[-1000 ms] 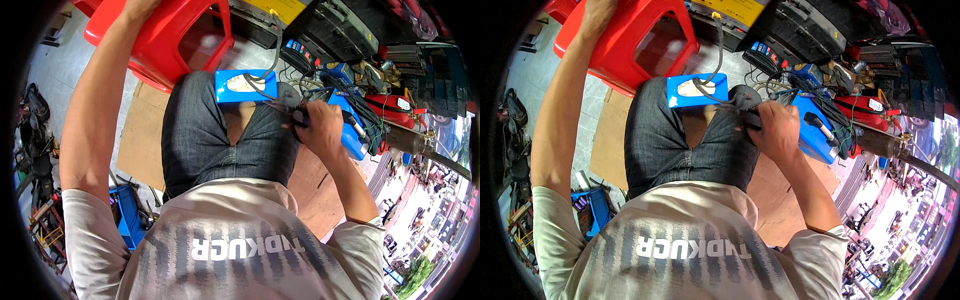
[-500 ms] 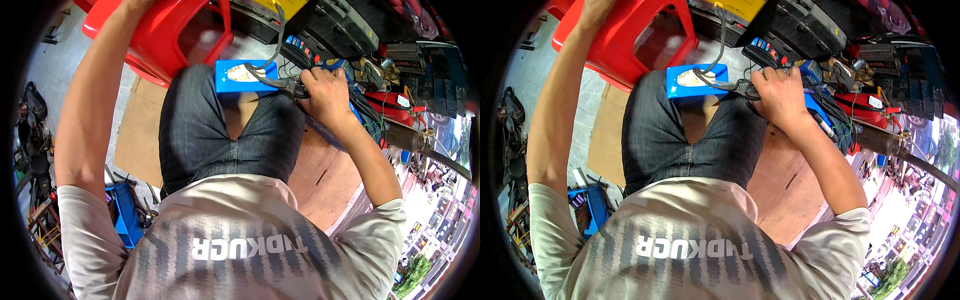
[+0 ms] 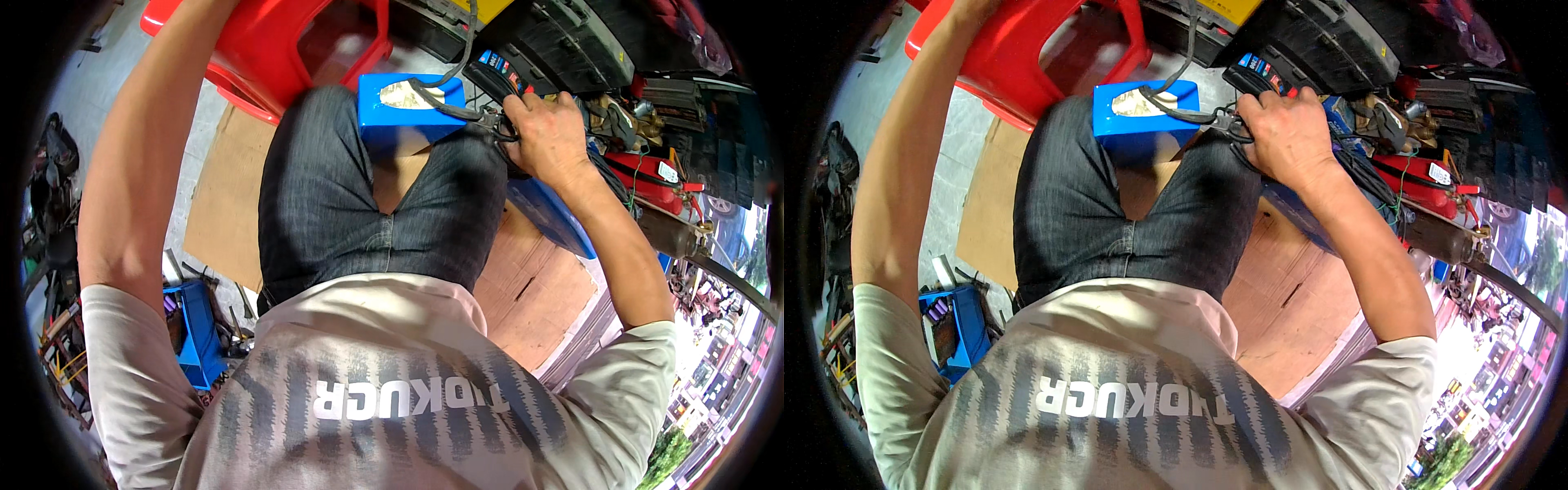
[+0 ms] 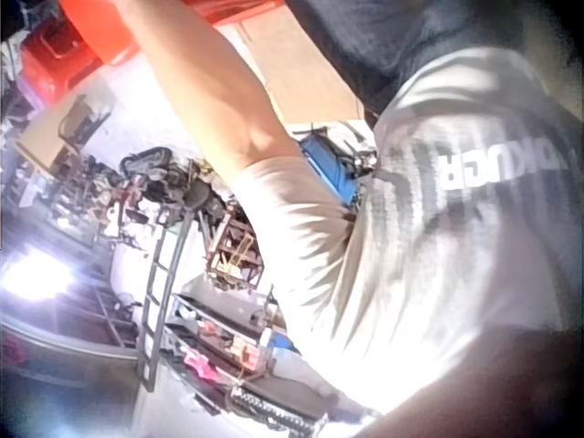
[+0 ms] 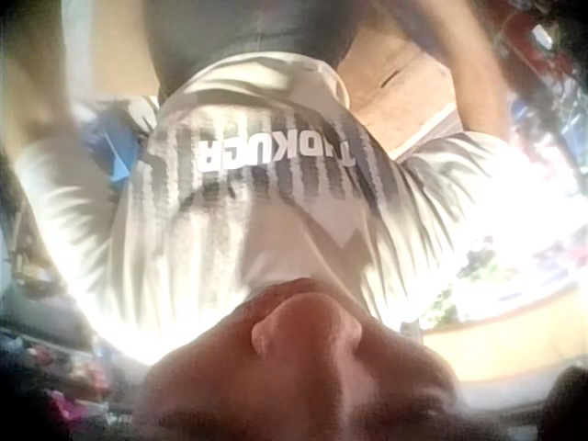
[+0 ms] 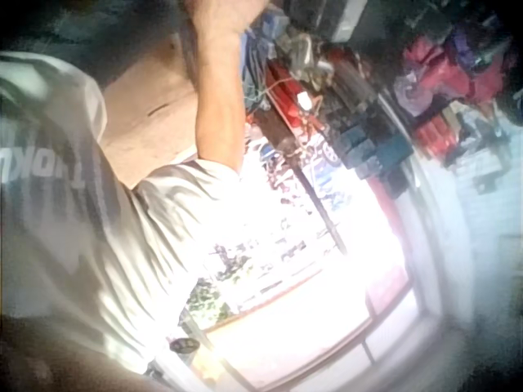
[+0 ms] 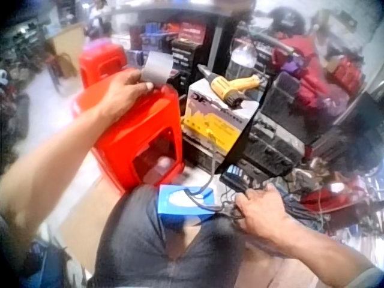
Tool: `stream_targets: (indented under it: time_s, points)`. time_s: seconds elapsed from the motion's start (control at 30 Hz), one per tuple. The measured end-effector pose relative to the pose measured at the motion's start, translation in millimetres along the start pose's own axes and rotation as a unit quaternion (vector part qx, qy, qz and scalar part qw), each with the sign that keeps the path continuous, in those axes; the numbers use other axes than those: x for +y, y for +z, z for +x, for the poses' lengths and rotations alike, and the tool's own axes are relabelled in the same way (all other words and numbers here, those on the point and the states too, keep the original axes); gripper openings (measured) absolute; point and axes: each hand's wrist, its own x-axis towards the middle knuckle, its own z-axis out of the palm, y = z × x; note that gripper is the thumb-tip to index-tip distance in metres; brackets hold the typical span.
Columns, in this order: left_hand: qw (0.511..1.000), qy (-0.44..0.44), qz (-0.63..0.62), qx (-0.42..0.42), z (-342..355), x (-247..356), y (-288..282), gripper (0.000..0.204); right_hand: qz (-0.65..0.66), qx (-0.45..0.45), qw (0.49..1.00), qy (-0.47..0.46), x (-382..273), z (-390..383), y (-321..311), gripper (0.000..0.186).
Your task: The person applies adhesive tape to a blue battery pack and then uses a soldering iron to connect wires to the terminals on the top of the pack.
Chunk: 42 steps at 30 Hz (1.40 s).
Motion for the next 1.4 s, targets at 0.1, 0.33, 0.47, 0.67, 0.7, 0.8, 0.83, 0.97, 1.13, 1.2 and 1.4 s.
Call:
stream_targets:
  time_s: [0.1,0.33,0.47,0.67,0.7,0.8,0.83,0.97,1.13,1.2,1.4]
  points:
    - [1.000,0.000,-0.012,-0.009,3.5,-1.9,-2.8,0.027,0.010,-0.003,1.000,-0.017,8.6,-1.0,1.6,0.040]
    - [1.000,-0.006,-0.011,0.006,2.8,1.5,-0.7,0.025,0.065,0.070,0.993,0.062,23.3,-14.5,18.7,0.044]
    - [0.999,0.001,-0.041,0.003,5.8,-2.2,-1.0,0.024,0.059,0.089,0.992,0.070,21.1,-9.9,23.7,0.047]
    - [1.000,0.003,0.010,0.006,8.3,-8.0,-7.9,0.025,0.083,0.102,0.991,0.027,17.2,7.7,26.7,0.051]
    - [1.000,0.003,-0.009,0.006,6.1,-6.7,-5.4,0.025,0.079,0.100,0.992,0.021,18.6,8.9,26.7,0.051]
    - [1.000,-0.004,-0.023,0.009,3.9,-1.3,-1.7,0.024,0.068,0.093,0.993,-0.006,24.4,14.5,25.1,0.053]
    - [1.000,-0.008,-0.019,0.012,2.8,-0.2,-2.0,0.024,0.064,0.089,0.994,-0.021,26.5,18.2,23.8,0.053]
    - [1.000,-0.003,-0.030,0.000,2.0,1.8,-2.3,0.024,0.034,0.068,0.995,-0.070,32.2,31.9,15.1,0.053]
    - [1.000,-0.017,-0.015,0.014,-0.2,2.9,-0.7,0.024,-0.013,0.029,0.996,-0.088,32.8,45.2,1.4,0.051]
    - [1.000,-0.019,-0.019,0.010,-1.2,5.4,-0.2,0.024,-0.032,0.034,0.995,-0.089,33.8,46.9,1.2,0.050]
    - [0.999,-0.023,-0.026,0.016,-4.0,12.4,2.6,0.026,-0.037,0.034,0.994,-0.093,41.4,45.0,7.3,0.043]
